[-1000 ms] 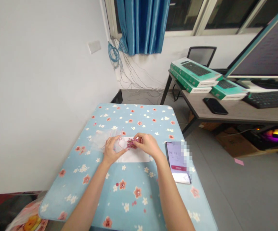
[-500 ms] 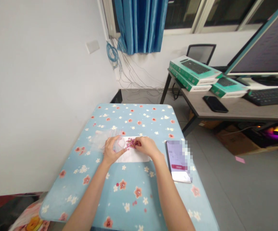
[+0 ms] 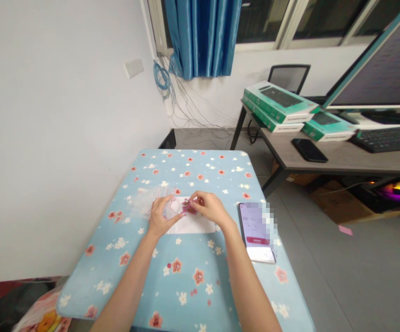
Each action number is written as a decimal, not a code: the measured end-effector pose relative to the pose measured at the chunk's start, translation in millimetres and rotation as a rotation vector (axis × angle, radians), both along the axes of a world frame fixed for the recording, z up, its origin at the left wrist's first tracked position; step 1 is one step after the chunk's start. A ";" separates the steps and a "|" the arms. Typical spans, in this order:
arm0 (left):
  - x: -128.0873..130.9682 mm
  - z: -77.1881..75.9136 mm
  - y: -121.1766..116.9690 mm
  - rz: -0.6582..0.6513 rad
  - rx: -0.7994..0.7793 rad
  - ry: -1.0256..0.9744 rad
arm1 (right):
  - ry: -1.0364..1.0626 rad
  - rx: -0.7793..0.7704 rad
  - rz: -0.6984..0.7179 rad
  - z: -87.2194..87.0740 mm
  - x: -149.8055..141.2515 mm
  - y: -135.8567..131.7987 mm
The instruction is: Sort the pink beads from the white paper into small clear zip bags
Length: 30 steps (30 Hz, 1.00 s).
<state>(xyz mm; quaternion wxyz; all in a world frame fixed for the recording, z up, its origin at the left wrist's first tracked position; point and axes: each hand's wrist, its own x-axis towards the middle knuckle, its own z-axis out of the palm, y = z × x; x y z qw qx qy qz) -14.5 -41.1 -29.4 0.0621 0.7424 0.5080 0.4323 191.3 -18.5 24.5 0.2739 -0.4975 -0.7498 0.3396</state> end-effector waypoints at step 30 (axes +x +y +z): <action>-0.9 2.1 -0.6 0.006 0.045 0.005 | 0.053 0.020 -0.033 8.9 5.3 -0.5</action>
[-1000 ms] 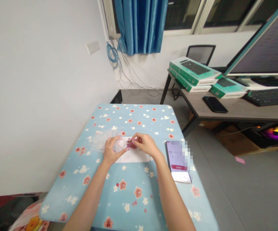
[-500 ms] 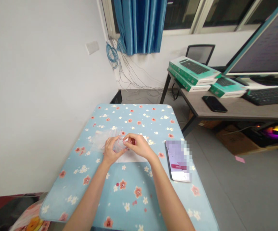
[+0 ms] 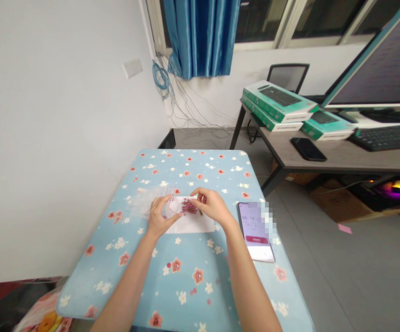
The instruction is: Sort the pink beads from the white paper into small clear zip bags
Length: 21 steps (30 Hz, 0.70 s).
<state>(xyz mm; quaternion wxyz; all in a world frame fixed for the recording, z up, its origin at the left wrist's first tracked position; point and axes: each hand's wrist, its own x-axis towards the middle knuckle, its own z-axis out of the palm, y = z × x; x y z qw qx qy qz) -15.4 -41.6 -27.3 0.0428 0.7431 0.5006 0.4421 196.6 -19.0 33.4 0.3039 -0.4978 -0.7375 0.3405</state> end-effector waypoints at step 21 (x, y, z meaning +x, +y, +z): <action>0.3 -1.8 0.4 0.010 -0.016 -0.011 | -0.536 -0.141 -0.126 -28.3 29.8 9.2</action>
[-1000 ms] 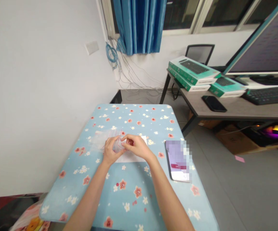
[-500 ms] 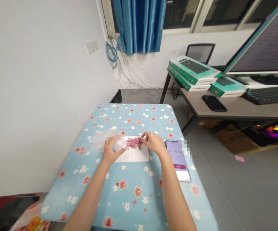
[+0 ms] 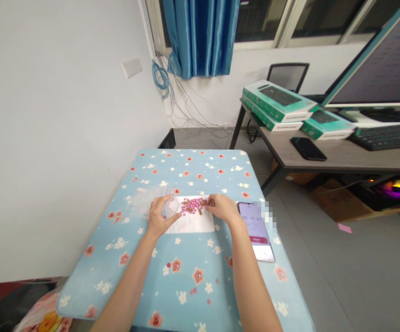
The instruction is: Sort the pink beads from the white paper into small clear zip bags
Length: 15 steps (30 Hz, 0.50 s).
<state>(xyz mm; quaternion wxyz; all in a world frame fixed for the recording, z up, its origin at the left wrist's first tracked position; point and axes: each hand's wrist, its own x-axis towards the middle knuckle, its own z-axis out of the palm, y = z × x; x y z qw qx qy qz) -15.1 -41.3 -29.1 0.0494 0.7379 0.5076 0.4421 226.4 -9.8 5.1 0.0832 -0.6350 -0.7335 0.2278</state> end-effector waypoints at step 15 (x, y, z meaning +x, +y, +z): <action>-0.5 -0.3 -0.7 -0.006 -0.015 0.001 | 0.441 0.187 0.094 34.4 -17.0 -10.3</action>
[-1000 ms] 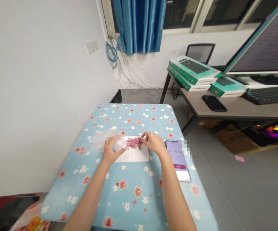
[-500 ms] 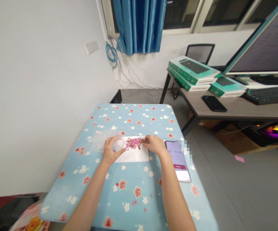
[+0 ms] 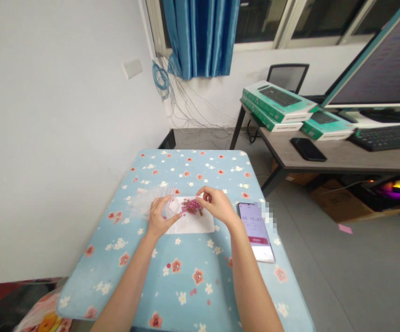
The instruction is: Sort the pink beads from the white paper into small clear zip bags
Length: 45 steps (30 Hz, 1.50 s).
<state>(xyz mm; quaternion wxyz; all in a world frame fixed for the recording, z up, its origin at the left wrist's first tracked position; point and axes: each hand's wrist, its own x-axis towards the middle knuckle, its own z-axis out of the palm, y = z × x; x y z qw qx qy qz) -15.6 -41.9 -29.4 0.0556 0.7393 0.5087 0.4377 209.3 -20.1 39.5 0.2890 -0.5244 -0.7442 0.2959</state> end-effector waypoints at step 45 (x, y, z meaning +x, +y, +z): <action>0.6 0.1 0.4 0.010 0.007 -0.003 | -0.336 -0.118 -0.094 -40.4 19.3 12.8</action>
